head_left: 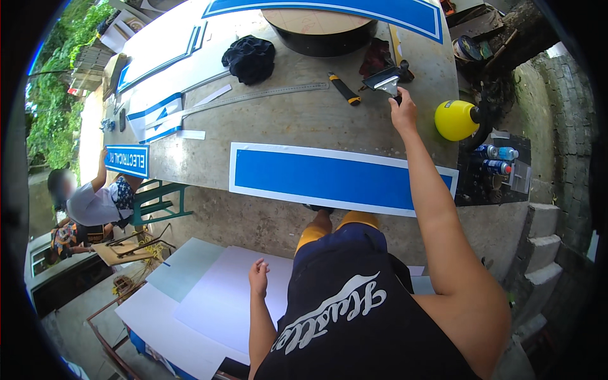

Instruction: Applying a blue adhesive film to a white sign board using a squeegee tool.

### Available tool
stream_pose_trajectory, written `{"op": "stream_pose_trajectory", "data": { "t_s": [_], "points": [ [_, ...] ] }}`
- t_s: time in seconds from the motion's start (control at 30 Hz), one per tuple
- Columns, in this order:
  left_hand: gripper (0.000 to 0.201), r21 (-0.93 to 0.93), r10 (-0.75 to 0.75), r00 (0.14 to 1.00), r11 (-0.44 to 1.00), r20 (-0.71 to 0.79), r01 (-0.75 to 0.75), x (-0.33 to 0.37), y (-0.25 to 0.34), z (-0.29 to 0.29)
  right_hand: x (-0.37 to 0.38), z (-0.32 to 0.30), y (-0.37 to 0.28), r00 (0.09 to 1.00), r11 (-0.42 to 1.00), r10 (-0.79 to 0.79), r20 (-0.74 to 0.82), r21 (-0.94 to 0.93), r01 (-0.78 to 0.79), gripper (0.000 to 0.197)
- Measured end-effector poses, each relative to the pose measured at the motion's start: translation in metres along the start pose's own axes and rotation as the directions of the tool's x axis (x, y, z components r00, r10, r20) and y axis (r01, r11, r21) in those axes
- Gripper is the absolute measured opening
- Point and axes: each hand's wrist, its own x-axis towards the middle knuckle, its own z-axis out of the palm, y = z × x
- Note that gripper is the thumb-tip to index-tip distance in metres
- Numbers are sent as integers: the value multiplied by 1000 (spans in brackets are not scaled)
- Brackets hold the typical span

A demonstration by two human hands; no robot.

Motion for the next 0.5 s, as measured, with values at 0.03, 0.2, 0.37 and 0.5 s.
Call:
{"op": "stream_pose_trajectory", "data": {
  "t_s": [0.03, 0.2, 0.37, 0.5],
  "points": [
    [34, -7, -31, 999, 1000, -30, 30, -15, -8, 1, 9, 6, -3, 999, 1000, -20, -37, -9, 20, 44],
    [37, -63, -166, 984, 985, -68, 162, -65, -58, 10, 42, 10, -25, 990, 997, 46, -132, -49, -52, 47],
    [36, -77, -206, 977, 976, -55, 202, -77, -84, 23, 40, 17, -30, 994, 1000, -4, -105, 6, 5, 49],
    [36, -83, -231, 970, 971, -69, 225, -75, -92, 27, 6, 56, -78, 993, 999, 5, 119, 46, -11, 54]
  ]
}}
